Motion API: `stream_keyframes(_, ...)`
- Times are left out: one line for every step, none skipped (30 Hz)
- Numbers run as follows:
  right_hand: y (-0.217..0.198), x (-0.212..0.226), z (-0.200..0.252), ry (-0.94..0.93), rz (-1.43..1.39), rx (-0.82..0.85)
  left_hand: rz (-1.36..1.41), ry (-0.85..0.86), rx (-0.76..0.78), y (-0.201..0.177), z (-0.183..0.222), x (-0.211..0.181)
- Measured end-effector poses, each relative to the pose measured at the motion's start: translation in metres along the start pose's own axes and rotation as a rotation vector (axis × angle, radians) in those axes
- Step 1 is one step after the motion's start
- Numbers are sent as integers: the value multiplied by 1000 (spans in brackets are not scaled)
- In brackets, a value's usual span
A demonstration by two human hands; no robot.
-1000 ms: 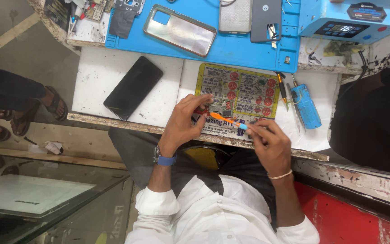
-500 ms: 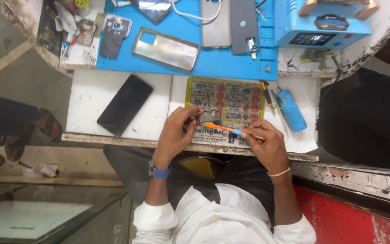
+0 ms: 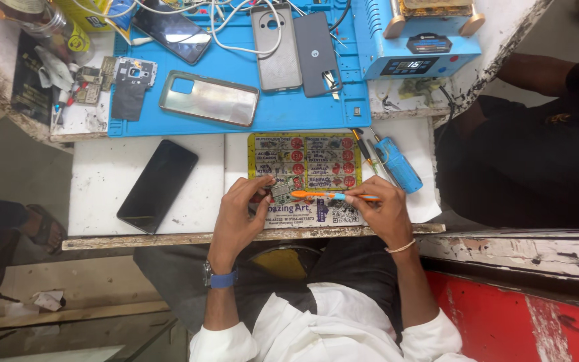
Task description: The person uses a brush to scrub the internal circuit board and components of a mobile phone on a repair bench, moving the brush over different parts of the circuitry while holding it in place.
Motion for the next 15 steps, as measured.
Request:
stream_keyframes(2, 2, 2, -22, 15, 1, -5, 4, -6, 1, 0, 0)
stream_keyframes(6, 4, 4, -41, 28, -1, -11, 9, -8, 1, 0, 0)
stream_keyframes(8, 5, 6, -60, 41, -3, -16, 15, -9, 1, -1, 0)
stream_keyframes(11, 7, 9, -84, 52, -8, -14, 13, -9, 2, -1, 1)
stream_keyframes(11, 8, 9, -108, 63, -12, -11, 11, -9, 2, -2, 1)
stream_keyframes(9, 9, 10, -131, 76, -17, -6, 9, -9, 2, -2, 1)
stream_keyframes(7, 8, 9, -125, 72, -22, -9, 6, -7, 3, -2, 1)
stream_keyframes(4, 8, 8, -120, 72, -33, -9, 8, -5, 2, -2, 1)
stream_keyframes(3, 9, 7, -115, 72, -43, -8, 10, -4, 1, -1, 0)
stream_keyframes(-1, 9, 6, -140, 55, -51, -12, 8, -3, 1, -2, 0)
stream_keyframes(-1, 10, 7, -165, 39, -59, -16, 6, -2, 3, -3, -1)
stream_keyframes(-1, 11, 6, -194, 22, -65, -24, 4, -4, 3, -4, -2)
stream_keyframes(1, 10, 7, -164, 31, -61, -21, -3, -3, 4, -6, -3)
stream_keyframes(7, 10, 8, -135, 36, -53, -22, -13, -2, 3, -5, -3)
stream_keyframes(10, 8, 8, -105, 41, -44, -23, -23, -2, 2, -4, -3)
Point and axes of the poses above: each hand's wrist, its own z-axis away from the middle knuckle, its own y-axis out of the palm, x = y × z, the point moved 4 cm from there along -z, towards the middle knuckle, and after that the axes turned 10 degrees about y, right-handed, at the moved point
